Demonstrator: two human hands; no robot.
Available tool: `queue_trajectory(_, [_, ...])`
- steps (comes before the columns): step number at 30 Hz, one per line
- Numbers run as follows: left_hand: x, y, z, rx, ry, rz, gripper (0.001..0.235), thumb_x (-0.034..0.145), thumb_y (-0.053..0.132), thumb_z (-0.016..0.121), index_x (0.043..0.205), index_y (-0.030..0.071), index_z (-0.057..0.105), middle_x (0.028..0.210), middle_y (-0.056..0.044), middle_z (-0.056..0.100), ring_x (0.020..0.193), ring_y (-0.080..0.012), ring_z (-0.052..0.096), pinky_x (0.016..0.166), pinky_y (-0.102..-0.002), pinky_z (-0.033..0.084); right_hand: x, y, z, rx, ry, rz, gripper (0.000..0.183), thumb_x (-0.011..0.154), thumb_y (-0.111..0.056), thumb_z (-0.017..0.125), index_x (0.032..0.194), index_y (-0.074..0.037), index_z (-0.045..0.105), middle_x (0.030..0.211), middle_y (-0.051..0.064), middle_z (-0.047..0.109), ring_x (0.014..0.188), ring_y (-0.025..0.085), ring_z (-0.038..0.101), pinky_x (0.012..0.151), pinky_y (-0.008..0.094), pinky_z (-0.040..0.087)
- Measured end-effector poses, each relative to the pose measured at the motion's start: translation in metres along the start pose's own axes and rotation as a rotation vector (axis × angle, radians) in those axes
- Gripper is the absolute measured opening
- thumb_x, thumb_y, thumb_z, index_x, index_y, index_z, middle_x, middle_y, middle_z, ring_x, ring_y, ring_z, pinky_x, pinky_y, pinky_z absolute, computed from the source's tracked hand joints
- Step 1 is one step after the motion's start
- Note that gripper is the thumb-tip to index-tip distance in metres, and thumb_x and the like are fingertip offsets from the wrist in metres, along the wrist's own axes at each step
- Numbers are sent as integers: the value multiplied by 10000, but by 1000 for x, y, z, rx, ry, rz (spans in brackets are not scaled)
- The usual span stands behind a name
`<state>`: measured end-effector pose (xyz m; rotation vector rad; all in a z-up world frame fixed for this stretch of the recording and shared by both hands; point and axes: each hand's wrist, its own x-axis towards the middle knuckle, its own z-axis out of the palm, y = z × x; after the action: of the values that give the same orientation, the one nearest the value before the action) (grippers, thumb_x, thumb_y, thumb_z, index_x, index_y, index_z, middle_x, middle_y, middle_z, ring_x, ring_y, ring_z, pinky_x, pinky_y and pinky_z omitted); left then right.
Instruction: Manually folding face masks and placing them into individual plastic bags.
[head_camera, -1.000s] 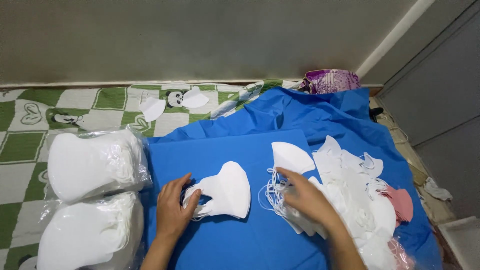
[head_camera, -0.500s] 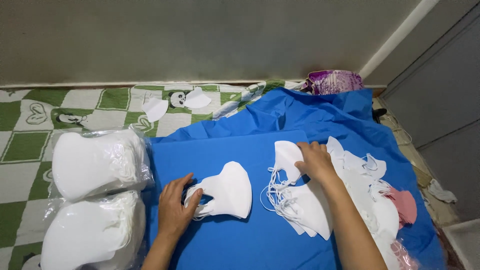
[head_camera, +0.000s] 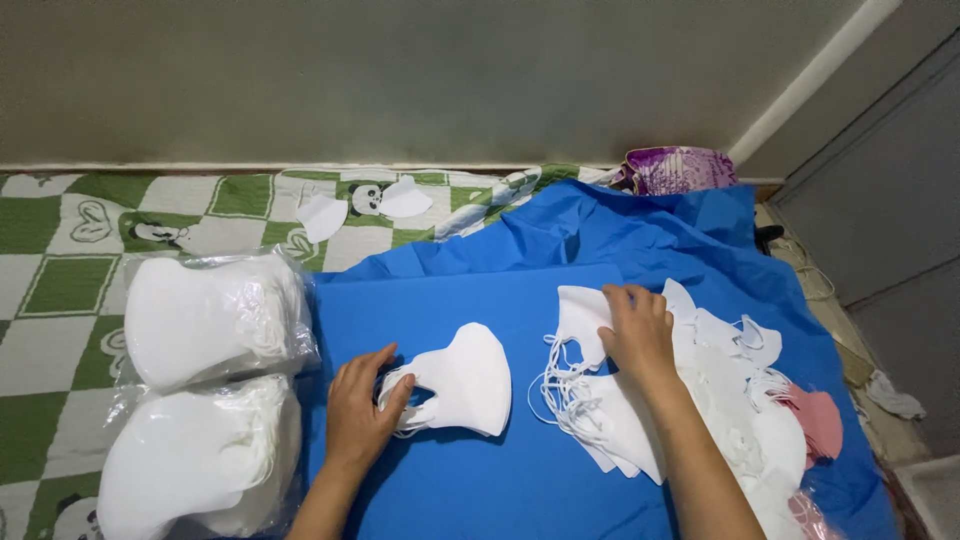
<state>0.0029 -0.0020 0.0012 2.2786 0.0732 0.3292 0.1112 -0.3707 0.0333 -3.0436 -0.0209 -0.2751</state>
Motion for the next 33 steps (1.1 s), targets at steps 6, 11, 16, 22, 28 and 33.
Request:
queue_trajectory(6, [-1, 0, 0, -2, 14, 14, 528, 869, 442, 680, 1291, 125, 675, 1169, -33, 719, 1105, -207, 642, 1019, -391, 440, -16, -8, -12, 165, 254, -84, 199, 887, -99, 743, 1076, -36, 740, 1144, 127, 613, 1063, 259, 537, 894, 324, 494])
queue_trajectory(11, [0, 0, -1, 6, 12, 22, 514, 878, 450, 674, 1285, 136, 674, 1173, -24, 716, 1107, -204, 637, 1028, -389, 433, -19, 15, -28, 350, 300, -51, 117, 905, -128, 744, 997, -80, 797, 1009, 50, 581, 1003, 202, 518, 883, 317, 453])
queue_trajectory(16, [0, -3, 1, 16, 20, 35, 508, 877, 443, 677, 1278, 132, 676, 1189, -33, 712, 1106, -214, 636, 1014, -387, 446, -38, 10, -73, 486, 338, -86, 178, 894, 9, 743, 1037, -78, 802, 1052, 61, 612, 766, 128, 538, 624, 243, 461])
queue_trajectory(22, [-3, 33, -20, -120, 123, 92, 513, 873, 338, 699, 1322, 96, 647, 1342, -110, 562, 1263, -279, 535, 1058, -413, 439, -84, -4, -88, 1063, 267, -81, 354, 741, 223, 583, 881, -52, 757, 1327, 72, 469, 1158, 201, 493, 1028, 289, 439])
queue_trajectory(28, [-8, 106, -60, -593, -474, 0, 979, 760, 730, 601, 1521, 129, 462, 1566, -151, 502, 1424, -333, 493, 1132, -479, 360, -113, -45, -54, 1568, -53, -134, 300, 774, 144, 567, 809, -51, 792, 1004, 150, 769, 892, 240, 671, 809, 369, 543])
queue_trajectory(33, [-4, 81, -55, -643, -479, -470, 391, 811, 123, 759, 1192, 43, 796, 906, -58, 793, 686, -120, 644, 644, -224, 534, -107, -104, -66, 1165, -77, 218, 203, 872, -27, 640, 931, 61, 812, 996, 136, 798, 933, 235, 733, 859, 318, 566])
